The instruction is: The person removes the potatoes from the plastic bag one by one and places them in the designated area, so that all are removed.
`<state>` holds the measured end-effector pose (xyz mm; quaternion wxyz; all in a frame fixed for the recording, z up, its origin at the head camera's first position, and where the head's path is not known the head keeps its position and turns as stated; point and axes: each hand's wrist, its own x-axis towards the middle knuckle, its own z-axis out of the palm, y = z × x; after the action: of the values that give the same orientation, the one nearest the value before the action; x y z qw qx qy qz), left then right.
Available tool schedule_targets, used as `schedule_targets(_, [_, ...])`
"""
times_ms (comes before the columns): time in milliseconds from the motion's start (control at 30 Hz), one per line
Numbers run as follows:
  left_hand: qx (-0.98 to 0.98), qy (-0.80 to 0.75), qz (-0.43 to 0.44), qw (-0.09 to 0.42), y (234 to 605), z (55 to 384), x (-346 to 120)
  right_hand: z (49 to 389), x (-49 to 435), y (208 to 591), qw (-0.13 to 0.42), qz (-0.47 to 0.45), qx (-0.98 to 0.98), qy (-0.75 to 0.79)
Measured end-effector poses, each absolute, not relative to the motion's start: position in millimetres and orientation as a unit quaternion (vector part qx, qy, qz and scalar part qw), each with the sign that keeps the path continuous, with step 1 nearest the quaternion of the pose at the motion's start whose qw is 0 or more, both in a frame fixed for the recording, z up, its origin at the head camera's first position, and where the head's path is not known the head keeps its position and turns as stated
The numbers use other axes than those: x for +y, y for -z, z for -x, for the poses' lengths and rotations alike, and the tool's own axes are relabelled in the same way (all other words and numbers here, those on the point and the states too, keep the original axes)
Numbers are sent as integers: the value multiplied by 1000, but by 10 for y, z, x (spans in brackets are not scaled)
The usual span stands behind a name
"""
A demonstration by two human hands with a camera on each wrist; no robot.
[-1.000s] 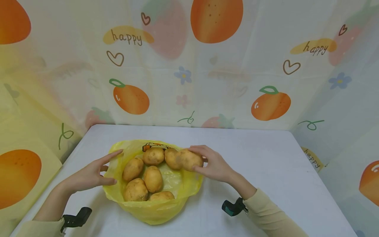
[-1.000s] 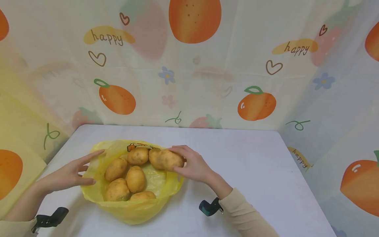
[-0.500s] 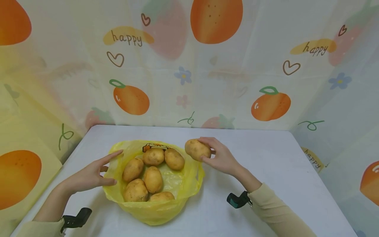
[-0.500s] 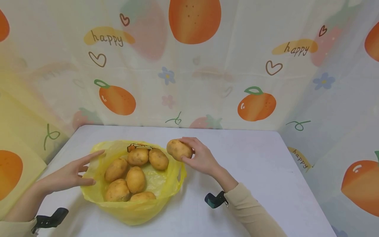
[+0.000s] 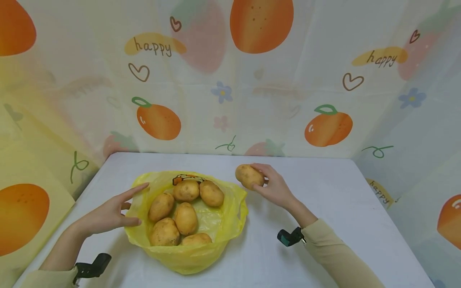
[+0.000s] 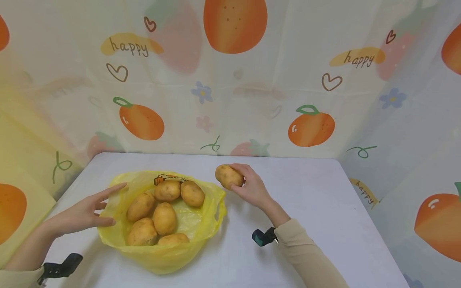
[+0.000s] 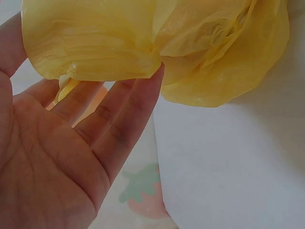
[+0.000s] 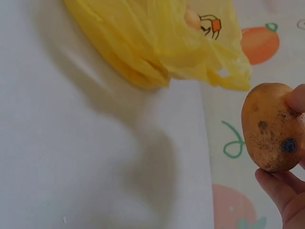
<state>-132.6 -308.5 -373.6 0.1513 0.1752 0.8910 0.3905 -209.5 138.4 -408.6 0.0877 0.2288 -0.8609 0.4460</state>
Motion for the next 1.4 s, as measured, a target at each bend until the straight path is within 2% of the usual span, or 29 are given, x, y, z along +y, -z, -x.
schedule_targets(800, [894, -385, -169, 155, 3722, 1342, -3082, 2382, 1592, 4441, 105, -140, -891, -418])
schedule_targets(1400, [892, -389, -164, 160, 3753, 1349, -3080, 2447, 1719, 4607, 97, -89, -903, -409])
